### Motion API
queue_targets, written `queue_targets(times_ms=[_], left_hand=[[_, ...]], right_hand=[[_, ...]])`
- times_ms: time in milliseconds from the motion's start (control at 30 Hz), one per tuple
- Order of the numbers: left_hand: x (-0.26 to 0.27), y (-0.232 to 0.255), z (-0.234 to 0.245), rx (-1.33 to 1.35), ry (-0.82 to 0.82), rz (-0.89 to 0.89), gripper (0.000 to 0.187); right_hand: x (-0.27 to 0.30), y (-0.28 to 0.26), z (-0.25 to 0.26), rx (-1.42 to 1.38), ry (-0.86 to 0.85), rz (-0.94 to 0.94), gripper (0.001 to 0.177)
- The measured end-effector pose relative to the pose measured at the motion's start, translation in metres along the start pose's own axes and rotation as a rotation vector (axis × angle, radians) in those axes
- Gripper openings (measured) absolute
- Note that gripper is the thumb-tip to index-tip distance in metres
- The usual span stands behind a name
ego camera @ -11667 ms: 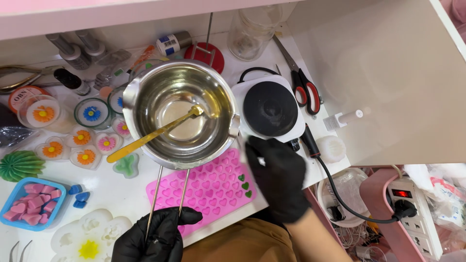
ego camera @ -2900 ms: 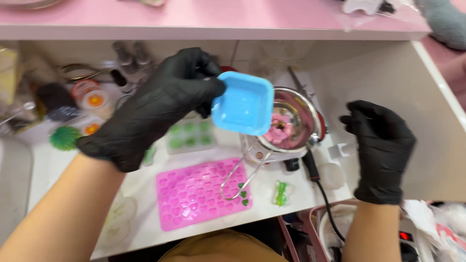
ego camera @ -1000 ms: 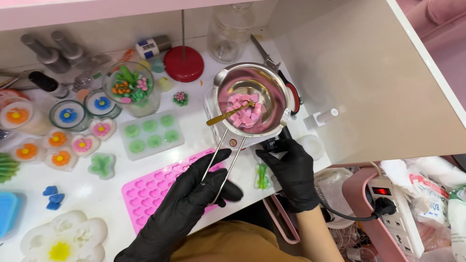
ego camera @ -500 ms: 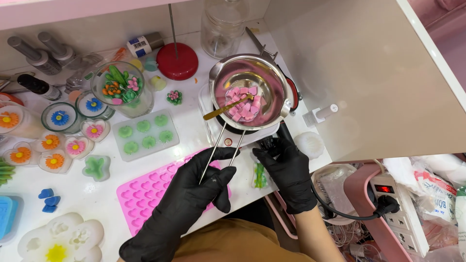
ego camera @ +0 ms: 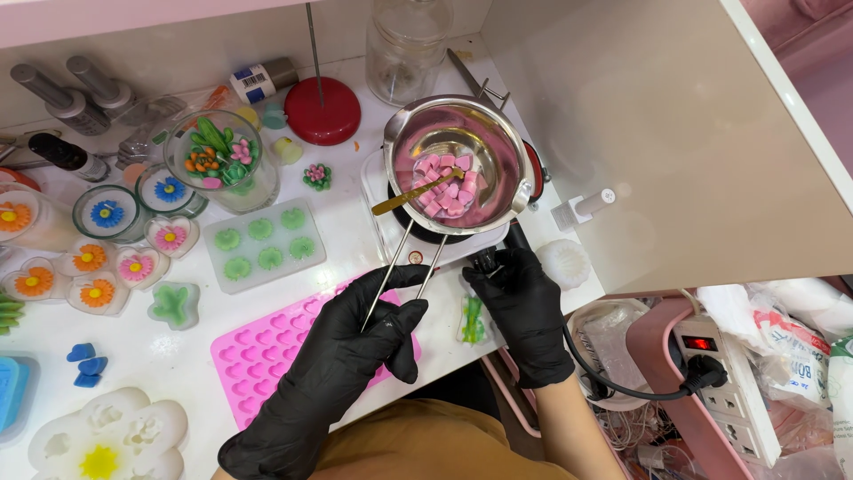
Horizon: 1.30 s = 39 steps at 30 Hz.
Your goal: The person is melting wax on a small burner and pouring it into heart-shaped and flower-shaped molds.
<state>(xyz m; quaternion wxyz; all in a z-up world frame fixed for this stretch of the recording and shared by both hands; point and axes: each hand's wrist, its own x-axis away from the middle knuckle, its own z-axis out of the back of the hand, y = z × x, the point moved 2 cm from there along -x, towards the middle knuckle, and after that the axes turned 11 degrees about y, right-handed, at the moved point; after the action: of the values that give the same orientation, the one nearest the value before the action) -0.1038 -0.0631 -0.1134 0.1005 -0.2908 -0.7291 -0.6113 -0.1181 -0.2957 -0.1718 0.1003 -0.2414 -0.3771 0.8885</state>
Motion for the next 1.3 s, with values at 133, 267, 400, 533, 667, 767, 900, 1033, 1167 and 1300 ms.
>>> queue_targets(times_ms=[133, 267, 400, 533, 667, 767, 900, 1033, 1167, 1300], left_hand=[[0.004, 0.001, 0.001, 0.014, -0.001, -0.005, 0.044], [0.008, -0.004, 0.002, 0.009, 0.011, 0.046, 0.044], [0.011, -0.003, 0.004, -0.097, 0.008, -0.005, 0.045], [0.011, -0.002, 0.004, -0.140, 0.008, 0.040, 0.045], [0.013, -0.003, 0.004, -0.126, 0.004, 0.040, 0.049], [0.014, -0.003, 0.005, -0.126, 0.012, 0.041, 0.047], [0.016, -0.002, 0.007, -0.110, 0.013, 0.012, 0.051], [0.016, -0.004, 0.008, -0.040, -0.009, 0.024, 0.052], [0.016, -0.005, 0.008, -0.006, -0.022, 0.012, 0.053], [0.014, -0.006, 0.008, -0.015, -0.015, -0.003, 0.052]], right_hand=[[0.000, 0.000, 0.001, -0.083, -0.073, -0.171, 0.079], [0.001, 0.007, -0.002, -0.283, -0.123, -0.424, 0.079], [0.000, 0.010, -0.002, -0.042, -0.086, -0.155, 0.070], [0.001, 0.019, -0.004, -0.222, -0.088, -0.187, 0.075], [0.002, 0.030, -0.005, -0.446, -0.179, -0.489, 0.077], [0.004, 0.035, -0.004, -0.255, -0.215, -0.553, 0.068], [0.000, 0.023, -0.006, -0.280, -0.162, -0.227, 0.052], [0.000, 0.019, -0.007, -0.319, -0.218, -0.294, 0.060], [0.004, 0.031, -0.006, -0.360, -0.226, -0.441, 0.060], [0.007, 0.046, -0.004, -0.355, -0.356, -0.575, 0.035]])
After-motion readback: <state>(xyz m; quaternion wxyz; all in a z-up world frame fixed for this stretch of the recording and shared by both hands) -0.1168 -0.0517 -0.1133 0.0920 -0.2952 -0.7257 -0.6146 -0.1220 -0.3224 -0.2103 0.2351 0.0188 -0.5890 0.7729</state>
